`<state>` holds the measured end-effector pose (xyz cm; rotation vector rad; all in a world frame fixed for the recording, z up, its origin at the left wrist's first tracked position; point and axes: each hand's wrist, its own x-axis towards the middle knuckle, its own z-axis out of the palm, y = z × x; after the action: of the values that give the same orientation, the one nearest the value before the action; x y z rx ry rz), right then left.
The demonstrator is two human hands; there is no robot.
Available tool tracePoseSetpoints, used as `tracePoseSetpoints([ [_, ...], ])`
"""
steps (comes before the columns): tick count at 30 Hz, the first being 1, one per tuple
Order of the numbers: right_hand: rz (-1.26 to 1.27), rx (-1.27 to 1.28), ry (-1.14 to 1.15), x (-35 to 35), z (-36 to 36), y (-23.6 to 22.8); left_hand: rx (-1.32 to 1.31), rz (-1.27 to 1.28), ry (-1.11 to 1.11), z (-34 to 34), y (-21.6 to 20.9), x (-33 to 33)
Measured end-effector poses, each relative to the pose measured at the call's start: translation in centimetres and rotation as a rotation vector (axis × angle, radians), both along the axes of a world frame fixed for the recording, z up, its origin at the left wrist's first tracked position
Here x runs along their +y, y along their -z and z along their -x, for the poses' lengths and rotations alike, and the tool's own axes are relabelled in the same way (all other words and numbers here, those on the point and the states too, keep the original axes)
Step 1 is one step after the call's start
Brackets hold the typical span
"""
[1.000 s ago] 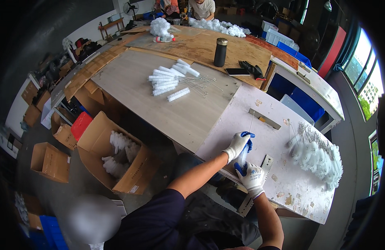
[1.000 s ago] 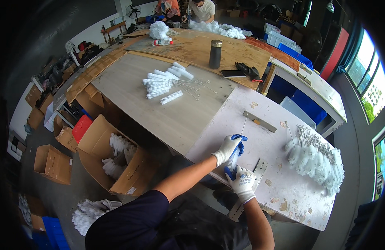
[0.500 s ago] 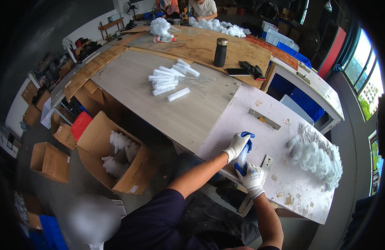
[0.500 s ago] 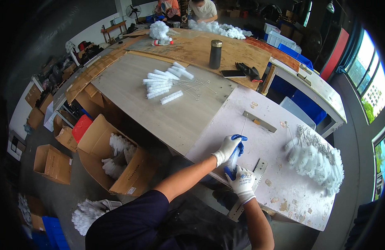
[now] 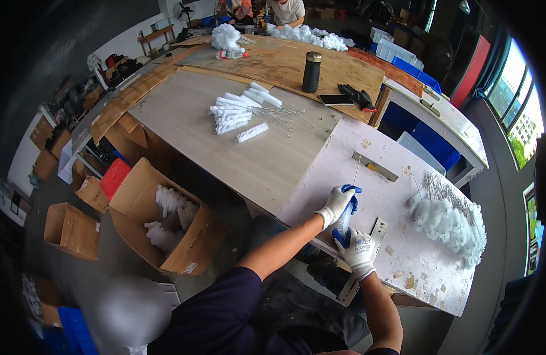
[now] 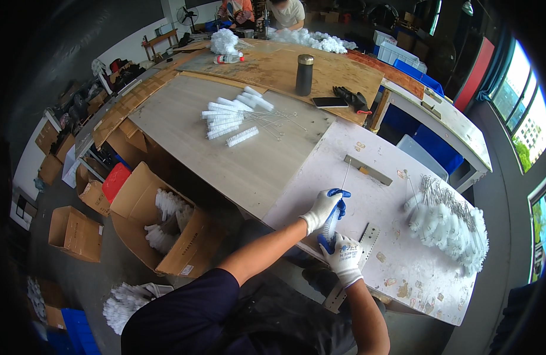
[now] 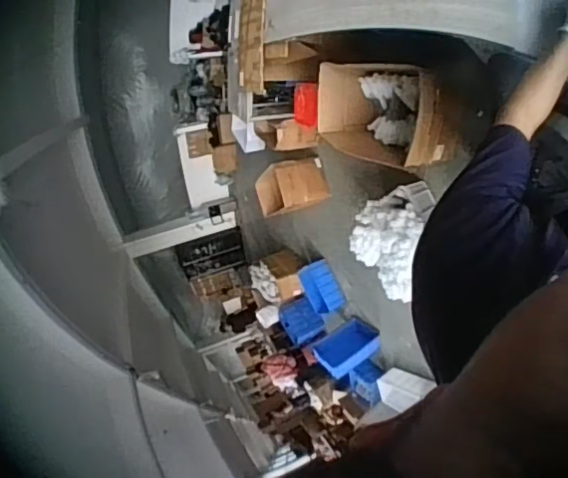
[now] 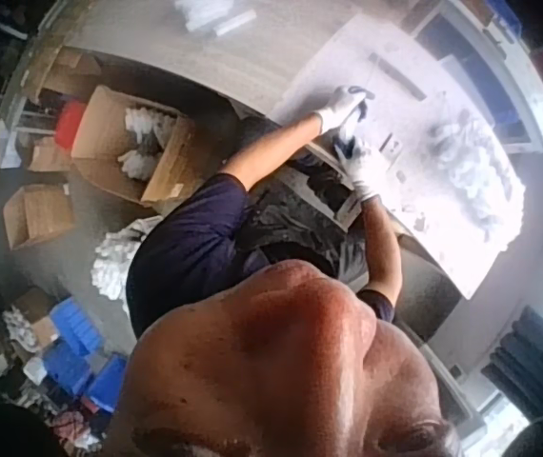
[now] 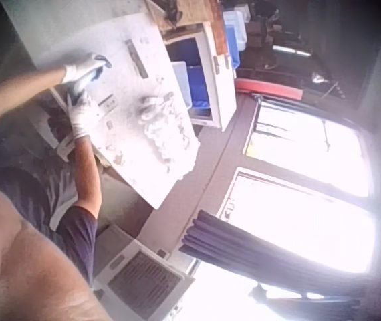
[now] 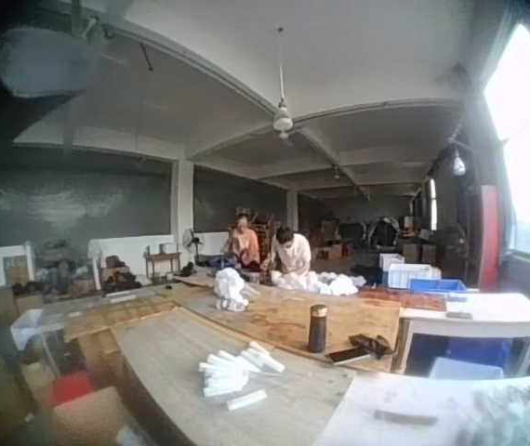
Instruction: The person inserts white bristle heads onto metal rods using a wooden jig on a workbench. They repeatedly pick up a bristle head and a rod, align them in the jig, and push the head onto the rod. Finished brushes are placed into a cardboard box. The workspace contains multiple bristle heads, rods, and a pile of completed brushes.
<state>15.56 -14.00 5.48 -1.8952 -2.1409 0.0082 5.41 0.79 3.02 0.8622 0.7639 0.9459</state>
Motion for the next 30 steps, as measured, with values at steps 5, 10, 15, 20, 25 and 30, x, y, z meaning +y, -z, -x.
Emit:
tracePoseSetpoints([
  [5,-0.025,-0.007,-0.014,0.0,0.1,-0.1,-0.012,0.001,-0.015,-0.1,0.3,0.2],
  [10,0.001,-0.008,0.010,-0.1,-0.1,0.2,-0.011,0.008,-0.005,-0.2,0.2,0.1],
  [15,-0.073,0.021,-0.026,0.2,-0.4,0.7,-0.004,-0.002,-0.005,-0.1,0.0,0.1],
  [20,-0.047,0.034,-0.008,0.1,0.0,-0.1,0.014,0.008,0.005,0.1,-0.6,-0.1],
  [25,-0.034,0.029,0.002,0.1,-0.3,0.4,0.022,0.008,0.014,0.1,-0.9,-0.3],
  [30,-0.033,0.036,-0.008,0.1,-0.5,0.6,0.022,0.027,0.018,0.1,-1.2,-0.4],
])
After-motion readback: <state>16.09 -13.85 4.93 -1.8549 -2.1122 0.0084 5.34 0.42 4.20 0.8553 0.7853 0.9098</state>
